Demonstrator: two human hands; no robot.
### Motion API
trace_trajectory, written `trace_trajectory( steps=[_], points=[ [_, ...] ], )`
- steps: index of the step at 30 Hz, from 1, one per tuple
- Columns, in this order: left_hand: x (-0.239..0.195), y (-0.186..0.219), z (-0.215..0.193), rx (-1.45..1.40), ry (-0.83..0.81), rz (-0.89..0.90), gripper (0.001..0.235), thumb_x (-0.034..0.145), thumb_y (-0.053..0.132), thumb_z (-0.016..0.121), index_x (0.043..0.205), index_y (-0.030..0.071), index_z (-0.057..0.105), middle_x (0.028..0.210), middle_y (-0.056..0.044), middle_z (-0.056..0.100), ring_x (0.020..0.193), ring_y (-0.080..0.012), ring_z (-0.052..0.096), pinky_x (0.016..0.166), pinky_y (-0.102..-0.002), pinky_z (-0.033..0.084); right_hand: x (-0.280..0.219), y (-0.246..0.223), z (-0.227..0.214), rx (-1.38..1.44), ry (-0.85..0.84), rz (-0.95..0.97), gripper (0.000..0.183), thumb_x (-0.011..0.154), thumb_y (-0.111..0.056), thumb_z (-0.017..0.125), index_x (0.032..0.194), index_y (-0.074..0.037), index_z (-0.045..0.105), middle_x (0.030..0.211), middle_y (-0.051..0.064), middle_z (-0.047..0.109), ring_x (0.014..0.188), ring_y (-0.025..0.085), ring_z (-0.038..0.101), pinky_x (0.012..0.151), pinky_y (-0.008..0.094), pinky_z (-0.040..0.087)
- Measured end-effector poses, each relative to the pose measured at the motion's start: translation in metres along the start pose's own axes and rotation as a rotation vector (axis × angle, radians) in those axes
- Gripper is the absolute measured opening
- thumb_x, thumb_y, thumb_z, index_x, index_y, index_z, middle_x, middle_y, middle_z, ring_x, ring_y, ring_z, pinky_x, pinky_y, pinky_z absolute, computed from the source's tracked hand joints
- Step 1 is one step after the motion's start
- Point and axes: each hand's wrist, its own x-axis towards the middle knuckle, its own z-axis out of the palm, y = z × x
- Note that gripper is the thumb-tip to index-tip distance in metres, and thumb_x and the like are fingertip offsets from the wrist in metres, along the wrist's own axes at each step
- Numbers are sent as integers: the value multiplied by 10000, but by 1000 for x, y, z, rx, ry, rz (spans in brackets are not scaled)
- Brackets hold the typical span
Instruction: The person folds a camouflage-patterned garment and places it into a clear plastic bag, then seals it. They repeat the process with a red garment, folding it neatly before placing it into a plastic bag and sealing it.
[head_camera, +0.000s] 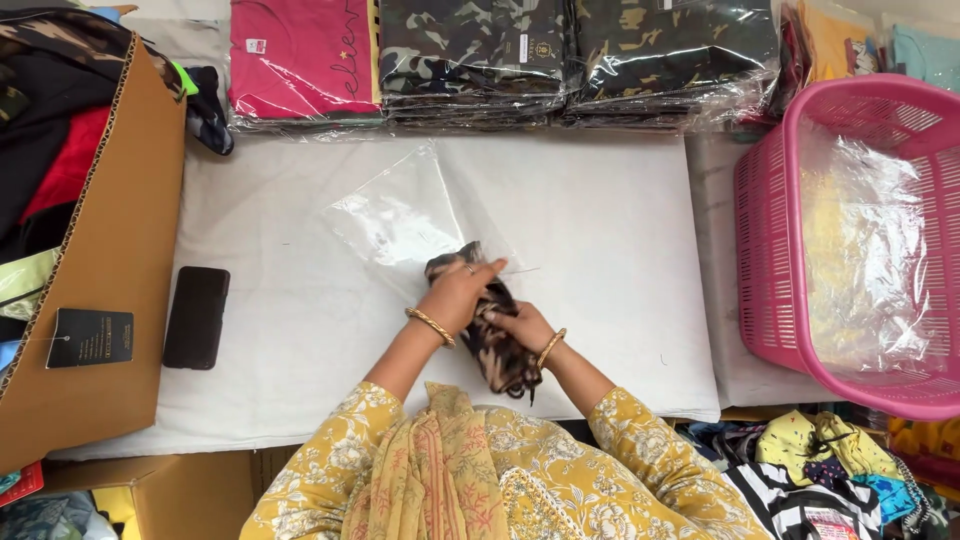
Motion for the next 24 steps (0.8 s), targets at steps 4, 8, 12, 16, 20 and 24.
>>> trace_trajectory(
  steps=[4,8,12,16,20,24],
  points=[
    [-8,41,29,106,-149,-20,572,901,16,605,1444,196,599,1012,-66,722,1005,-259,618,906,-377,527,8,22,21,-763,-86,-425,256,897,-152,743,1097,5,717,977,125,759,850,197,728,813,359,592],
    [-15,70,33,120,111,242,487,887,97,641,1370,154,642,1101,-35,732,960,-232,602,886,-375,506,22,54,19,9,129,-635,201,986,-167,605,1147,-49,579,1105,101,650,1005,194,655,870,353,565],
    [-19,53,54,175,14,217,434,908,100,616,1335,153,675,1124,-16,734,1003,-231,607,938,-394,483,48,40,1,-1344,-66,-318,238,983,-254,557,1151,-96,613,1091,95,622,992,223,600,864,390,480],
    [-18,80,36,120,109,273,382,885,122,615,1259,154,692,1228,-16,722,1091,-245,609,976,-416,455,-11,-15,21,-599,37,-515,352,998,-237,500,1318,-97,543,1129,102,631,995,213,610,867,365,507],
    [-15,80,44,171,139,384,366,923,107,595,1273,156,688,1275,-19,706,1211,-250,594,1061,-439,433,-7,-32,14,-510,124,-530,396,964,-269,514,1316,-103,590,1120,102,688,982,213,658,865,347,544],
    [-14,66,46,160,129,361,410,933,109,593,1331,179,660,1367,-21,662,1289,-276,560,1119,-453,397,22,3,5,-1354,407,-1128,428,949,-311,571,1299,-77,650,1262,159,655,1068,275,679,869,375,536]
  ],
)
